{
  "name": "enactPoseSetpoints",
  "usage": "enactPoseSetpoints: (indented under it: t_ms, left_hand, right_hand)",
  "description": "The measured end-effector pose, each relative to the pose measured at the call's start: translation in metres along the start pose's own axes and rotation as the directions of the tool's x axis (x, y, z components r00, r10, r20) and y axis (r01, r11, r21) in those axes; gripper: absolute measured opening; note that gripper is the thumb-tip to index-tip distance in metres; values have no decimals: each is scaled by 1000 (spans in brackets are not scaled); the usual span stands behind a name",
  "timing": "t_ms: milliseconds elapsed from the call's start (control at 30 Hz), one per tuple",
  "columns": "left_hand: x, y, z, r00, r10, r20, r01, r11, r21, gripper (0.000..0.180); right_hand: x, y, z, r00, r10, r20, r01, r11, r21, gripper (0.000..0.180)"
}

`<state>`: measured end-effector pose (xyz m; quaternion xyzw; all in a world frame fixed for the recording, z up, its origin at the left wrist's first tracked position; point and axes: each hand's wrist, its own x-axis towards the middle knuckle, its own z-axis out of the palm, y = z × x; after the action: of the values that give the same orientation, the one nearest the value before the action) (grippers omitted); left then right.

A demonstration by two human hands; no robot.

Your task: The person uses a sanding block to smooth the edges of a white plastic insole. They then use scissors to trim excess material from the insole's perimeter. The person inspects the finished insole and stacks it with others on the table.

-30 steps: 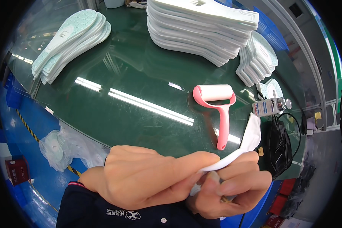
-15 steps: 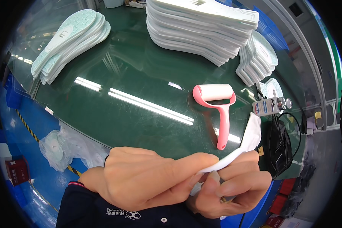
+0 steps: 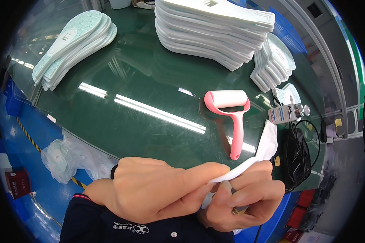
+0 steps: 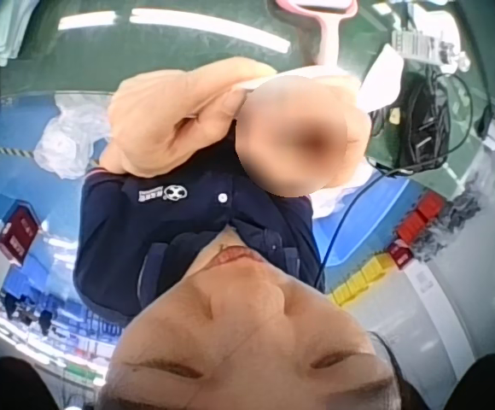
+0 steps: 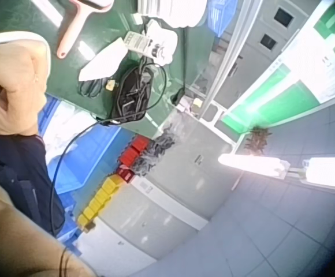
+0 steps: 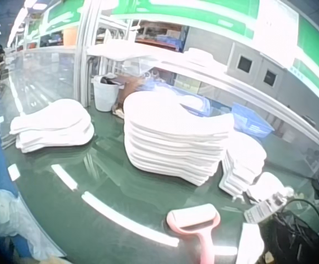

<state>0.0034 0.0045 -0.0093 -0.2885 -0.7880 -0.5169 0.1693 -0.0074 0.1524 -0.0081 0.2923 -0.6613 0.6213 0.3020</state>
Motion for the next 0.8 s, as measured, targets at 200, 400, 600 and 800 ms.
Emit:
enactPoseSetpoints:
  t_ms: [200,400,600,800]
  left_hand:
    - [-2,-2,5,996,25,-82,-24,1000,5,17]
    - [-5,-3,5,998,-5,-58,3,1000,-29,17]
    - [-3,0,4,999,-10,-47,8,999,-45,17]
    - [-5,-2,6,998,-1,-61,-2,999,-51,17]
  right_hand:
    - [-2,0,3,998,23,-65,-22,1000,6,29]
    - [-4,-3,1,996,64,-60,-64,998,-2,31]
    - [-6,-6,2,990,89,-109,-91,996,-15,31]
    - [-5,-5,-4,997,82,-11,-82,997,-14,33]
